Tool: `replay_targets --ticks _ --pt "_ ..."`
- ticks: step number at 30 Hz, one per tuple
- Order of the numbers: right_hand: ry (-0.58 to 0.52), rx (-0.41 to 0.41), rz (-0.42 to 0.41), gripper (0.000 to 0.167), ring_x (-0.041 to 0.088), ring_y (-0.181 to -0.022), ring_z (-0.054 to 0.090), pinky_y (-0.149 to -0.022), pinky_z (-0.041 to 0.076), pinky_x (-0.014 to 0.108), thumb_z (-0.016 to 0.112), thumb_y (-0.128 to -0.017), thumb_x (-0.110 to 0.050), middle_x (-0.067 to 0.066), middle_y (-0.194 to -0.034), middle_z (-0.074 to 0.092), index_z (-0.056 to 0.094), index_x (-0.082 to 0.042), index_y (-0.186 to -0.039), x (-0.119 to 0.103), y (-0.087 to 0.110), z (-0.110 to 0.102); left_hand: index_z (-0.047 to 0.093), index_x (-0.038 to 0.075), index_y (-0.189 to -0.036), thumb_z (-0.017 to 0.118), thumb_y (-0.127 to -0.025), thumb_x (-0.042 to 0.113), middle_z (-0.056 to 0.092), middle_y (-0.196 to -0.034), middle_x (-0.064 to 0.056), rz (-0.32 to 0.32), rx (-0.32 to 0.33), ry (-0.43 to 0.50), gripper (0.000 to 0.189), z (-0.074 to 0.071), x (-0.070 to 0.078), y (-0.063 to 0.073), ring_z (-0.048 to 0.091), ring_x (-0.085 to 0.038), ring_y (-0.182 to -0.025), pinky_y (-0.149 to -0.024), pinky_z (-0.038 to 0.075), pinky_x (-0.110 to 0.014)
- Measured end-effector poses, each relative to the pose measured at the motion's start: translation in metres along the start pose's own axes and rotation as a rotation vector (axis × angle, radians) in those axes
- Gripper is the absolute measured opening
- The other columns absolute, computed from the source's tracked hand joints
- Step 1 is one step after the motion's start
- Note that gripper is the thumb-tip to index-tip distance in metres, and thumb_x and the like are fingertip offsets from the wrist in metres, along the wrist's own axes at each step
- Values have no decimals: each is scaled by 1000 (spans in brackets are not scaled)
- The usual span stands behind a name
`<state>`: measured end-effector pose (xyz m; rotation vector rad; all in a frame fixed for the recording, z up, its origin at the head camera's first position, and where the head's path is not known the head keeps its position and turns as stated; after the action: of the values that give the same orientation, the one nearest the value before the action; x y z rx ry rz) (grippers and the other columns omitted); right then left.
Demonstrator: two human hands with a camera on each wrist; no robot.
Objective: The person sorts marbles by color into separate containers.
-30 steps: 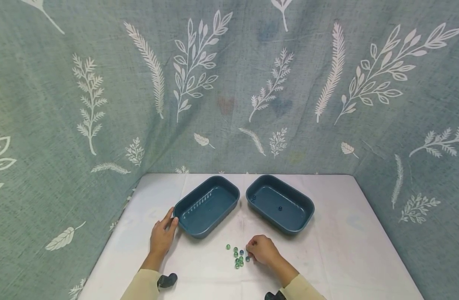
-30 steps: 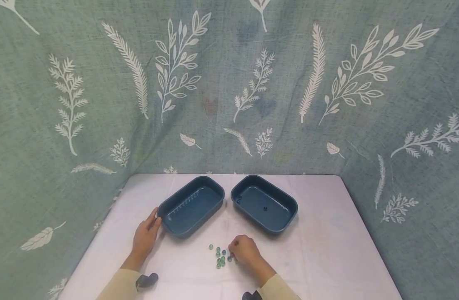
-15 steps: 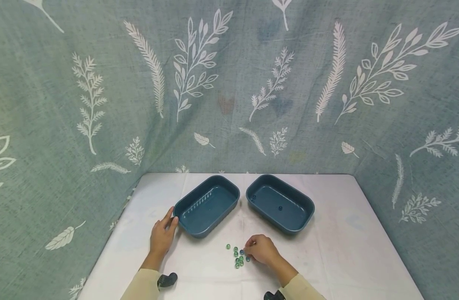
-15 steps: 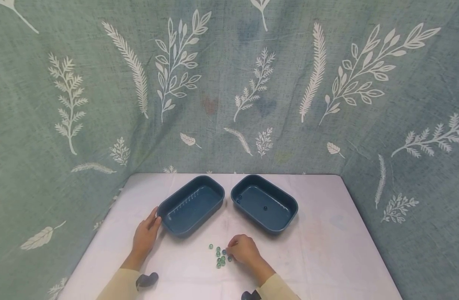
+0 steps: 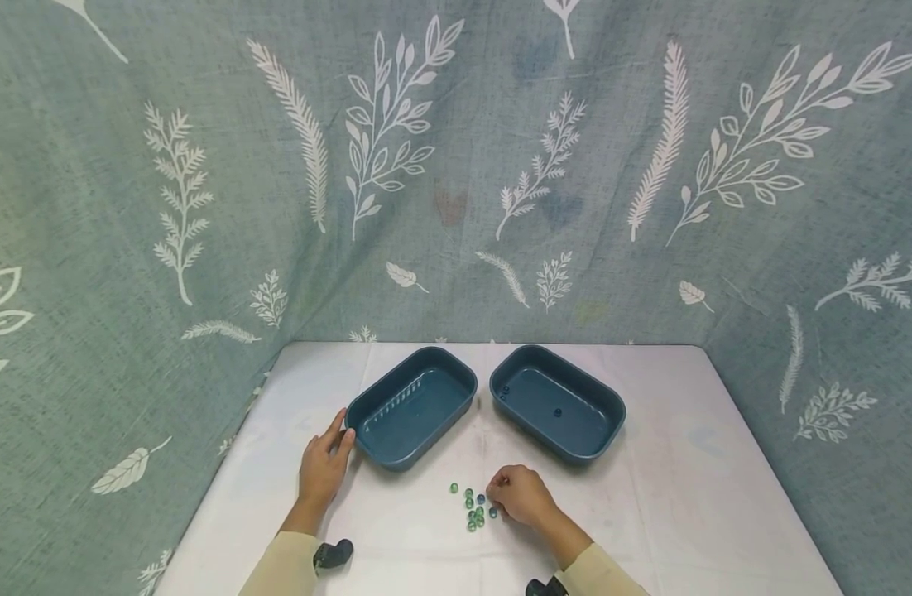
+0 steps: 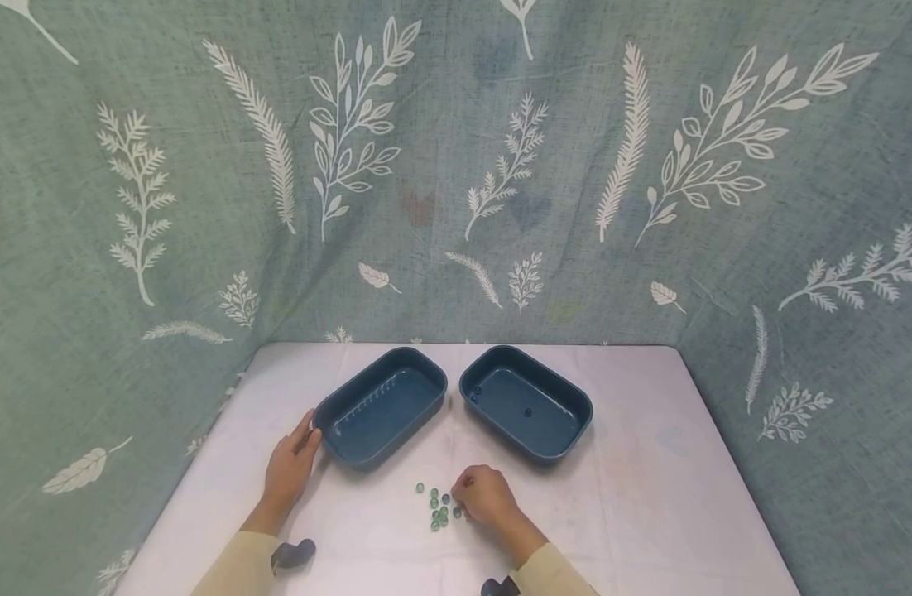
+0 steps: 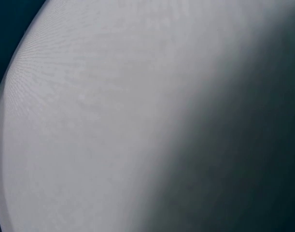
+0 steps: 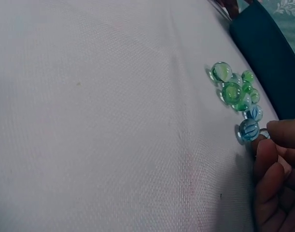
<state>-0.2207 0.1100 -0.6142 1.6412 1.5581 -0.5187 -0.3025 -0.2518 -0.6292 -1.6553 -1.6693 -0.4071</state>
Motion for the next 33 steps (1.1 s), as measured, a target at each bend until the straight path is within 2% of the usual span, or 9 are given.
replay_targets --ticks 5,12,18,22,33 --pt "47 12 -23 8 13 -60 55 -56 45 30 72 -85 -21 -5 -65 58 67 -16 -81 -4 2 -1 42 23 -149 49 -101 45 55 -135 -11 1 1 3 53 0 -1 0 45 -34 -131 -116 13 -50" --pt "72 -1 -39 6 14 -67 54 -61 47 33 67 -89 -17 -5 -70 57 68 -14 -83 -6 2 -3 43 24 -149 51 -100 44 60 -130 -13 -28 2 -5 53 -1 5 0 45 -35 -131 -117 14 -49" --pt "-34 -21 -17 8 15 -60 56 -54 48 30 67 -91 -15 -2 -67 59 67 -12 -83 -2 1 -4 43 23 -149 51 -101 42 58 -131 -14 -15 5 -12 52 -3 6 1 46 -36 -130 -116 14 -50" --pt "-113 -9 -34 9 14 -56 56 -51 48 29 67 -91 -12 -1 -65 61 67 -9 -83 -1 0 -8 43 23 -149 53 -101 39 58 -131 -14 -13 8 -13 51 -3 7 0 46 -35 -130 -116 14 -50" --pt "-322 -22 -8 8 17 -59 59 -54 49 30 63 -92 -7 5 -74 65 67 -1 -90 -2 1 -22 41 24 -149 52 -101 41 54 -136 -11 -31 -10 -16 52 -2 3 1 43 -35 -132 -117 13 -50"
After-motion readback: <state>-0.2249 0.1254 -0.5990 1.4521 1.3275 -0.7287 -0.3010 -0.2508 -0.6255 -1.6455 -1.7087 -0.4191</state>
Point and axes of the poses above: each hand's wrist, its own y-axis away from the middle knuckle, its own z-axis out of the palm, x = y × z, the point moved 4 cm from there along -y, towards the middle knuckle
